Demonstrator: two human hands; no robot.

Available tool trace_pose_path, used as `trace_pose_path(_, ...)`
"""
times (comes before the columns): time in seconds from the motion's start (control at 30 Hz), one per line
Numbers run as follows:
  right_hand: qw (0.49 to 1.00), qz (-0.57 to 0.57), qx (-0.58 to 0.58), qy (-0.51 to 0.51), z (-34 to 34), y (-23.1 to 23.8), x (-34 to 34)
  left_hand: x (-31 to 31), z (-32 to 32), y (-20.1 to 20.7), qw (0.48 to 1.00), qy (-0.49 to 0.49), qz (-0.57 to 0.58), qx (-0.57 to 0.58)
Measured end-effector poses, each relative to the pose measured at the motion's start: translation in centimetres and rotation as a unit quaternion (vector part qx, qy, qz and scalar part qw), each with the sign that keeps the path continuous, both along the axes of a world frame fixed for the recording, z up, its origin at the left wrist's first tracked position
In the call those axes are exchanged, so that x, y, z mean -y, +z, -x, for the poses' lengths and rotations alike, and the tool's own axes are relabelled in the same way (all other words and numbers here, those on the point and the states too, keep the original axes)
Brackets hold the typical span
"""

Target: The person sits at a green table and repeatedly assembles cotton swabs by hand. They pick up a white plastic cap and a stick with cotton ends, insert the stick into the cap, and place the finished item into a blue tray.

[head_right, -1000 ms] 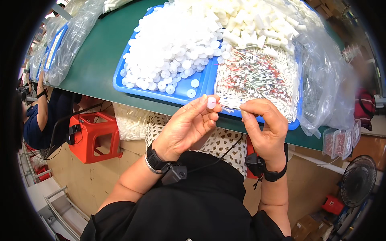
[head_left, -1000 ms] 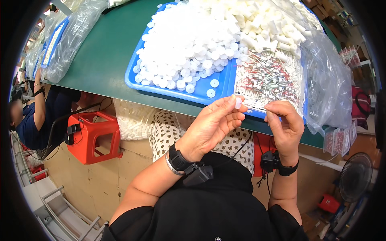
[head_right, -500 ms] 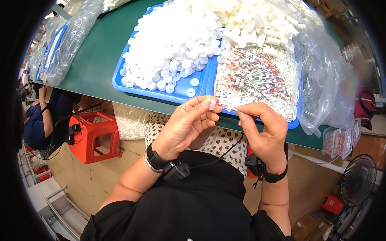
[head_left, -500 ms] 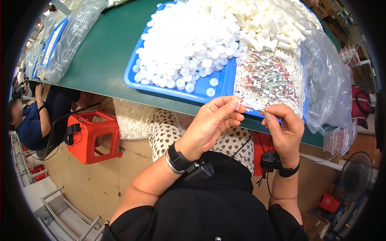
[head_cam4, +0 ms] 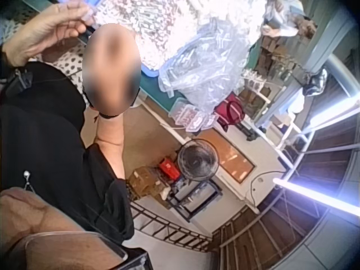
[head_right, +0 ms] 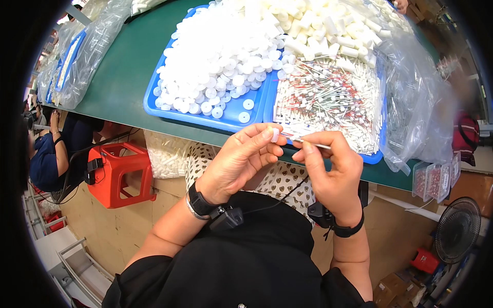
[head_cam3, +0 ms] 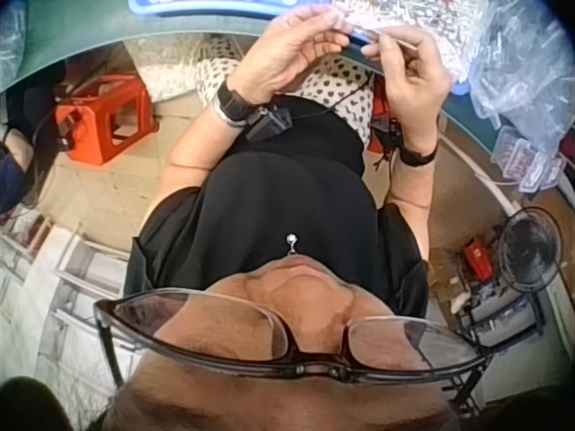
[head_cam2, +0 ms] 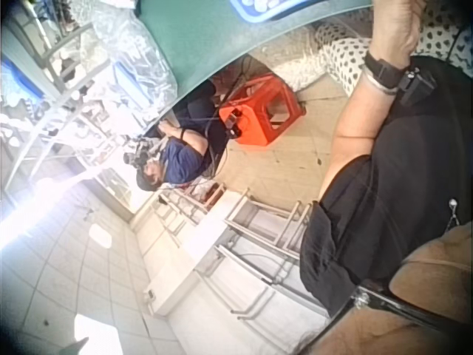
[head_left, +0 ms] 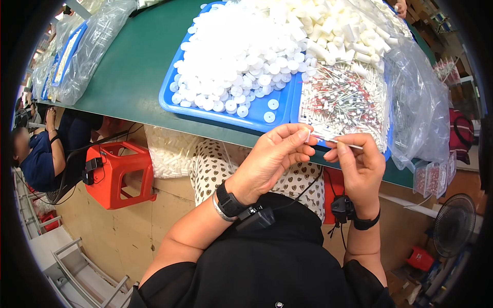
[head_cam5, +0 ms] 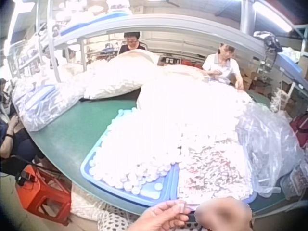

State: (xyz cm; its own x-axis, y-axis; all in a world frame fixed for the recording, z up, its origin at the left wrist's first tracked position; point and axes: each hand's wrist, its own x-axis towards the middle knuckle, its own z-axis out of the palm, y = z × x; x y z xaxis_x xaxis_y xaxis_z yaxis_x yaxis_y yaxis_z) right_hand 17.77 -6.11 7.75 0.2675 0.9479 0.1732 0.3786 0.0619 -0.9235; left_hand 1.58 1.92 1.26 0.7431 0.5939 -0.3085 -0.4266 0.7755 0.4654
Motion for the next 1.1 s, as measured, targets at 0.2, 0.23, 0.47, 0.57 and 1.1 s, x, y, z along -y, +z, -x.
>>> trace_pose_path(0.2, 0.988, -0.079, 0.122, 0.044, -0.5, -0.4, 0.1, -0.2, 0.1, -0.1, 0.999, -0.007, 0.037, 0.026)
trace_pose_path(0.23, 0.983, -0.1, 0.141, 0.067, -0.5, -0.3, -0.1, -0.2, 0.1, 0.1, 0.999, -0.005, 0.043, 0.028)
trace_pose_path(0.47, 0.981, -0.073, 0.16, 0.079, -0.4, -0.5, 0.0, -0.5, 0.1, -0.7, 0.985, -0.002, 0.112, 0.129)
trace_pose_path(0.57, 0.989, -0.006, 0.136, 0.064, -0.3, -0.7, 0.4, -0.3, -0.1, -1.1, 0.981, 0.007, 0.13, 0.143)
trace_pose_path(1.1, 0.987, 0.159, -0.023, -0.005, -0.7, 0.4, 0.7, -0.1, 0.4, 0.1, 0.995, 0.03, 0.058, 0.07)
